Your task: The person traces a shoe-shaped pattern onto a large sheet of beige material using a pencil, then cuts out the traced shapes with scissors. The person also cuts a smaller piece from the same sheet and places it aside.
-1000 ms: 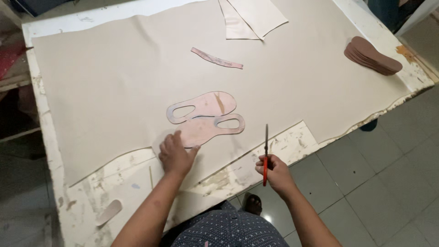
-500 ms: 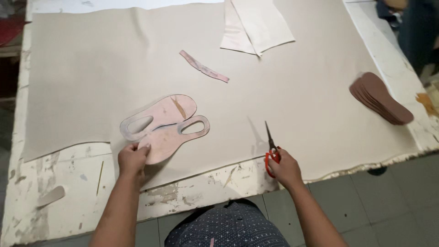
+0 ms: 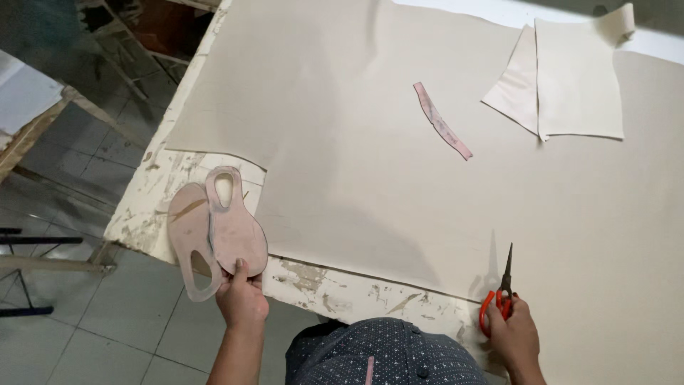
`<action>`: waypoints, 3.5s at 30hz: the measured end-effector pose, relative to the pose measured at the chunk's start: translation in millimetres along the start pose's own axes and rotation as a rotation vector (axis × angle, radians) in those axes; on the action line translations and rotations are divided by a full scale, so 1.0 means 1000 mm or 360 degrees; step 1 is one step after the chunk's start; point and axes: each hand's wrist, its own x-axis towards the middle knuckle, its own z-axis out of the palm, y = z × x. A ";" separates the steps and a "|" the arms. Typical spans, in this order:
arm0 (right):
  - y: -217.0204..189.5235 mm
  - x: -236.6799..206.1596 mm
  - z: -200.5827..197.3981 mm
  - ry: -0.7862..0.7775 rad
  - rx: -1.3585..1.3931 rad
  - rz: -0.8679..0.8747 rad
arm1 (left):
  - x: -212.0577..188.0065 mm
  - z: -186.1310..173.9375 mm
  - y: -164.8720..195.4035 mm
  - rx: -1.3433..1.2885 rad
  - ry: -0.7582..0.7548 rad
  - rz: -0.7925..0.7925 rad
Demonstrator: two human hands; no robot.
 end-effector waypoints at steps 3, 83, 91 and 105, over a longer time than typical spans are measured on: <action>0.002 0.000 -0.008 -0.0014 0.0091 -0.0148 | 0.000 -0.002 -0.010 -0.0030 0.0048 0.0021; 0.078 -0.025 -0.055 -0.0972 0.1383 0.0501 | -0.285 0.173 -0.287 0.1151 -0.1031 -0.1168; 0.048 -0.003 -0.072 -0.1053 0.1556 0.0600 | -0.283 0.178 -0.281 0.1154 -0.1117 -0.1133; 0.023 0.027 -0.076 -0.0939 0.1594 0.0421 | -0.278 0.184 -0.264 0.1059 -0.1200 -0.1133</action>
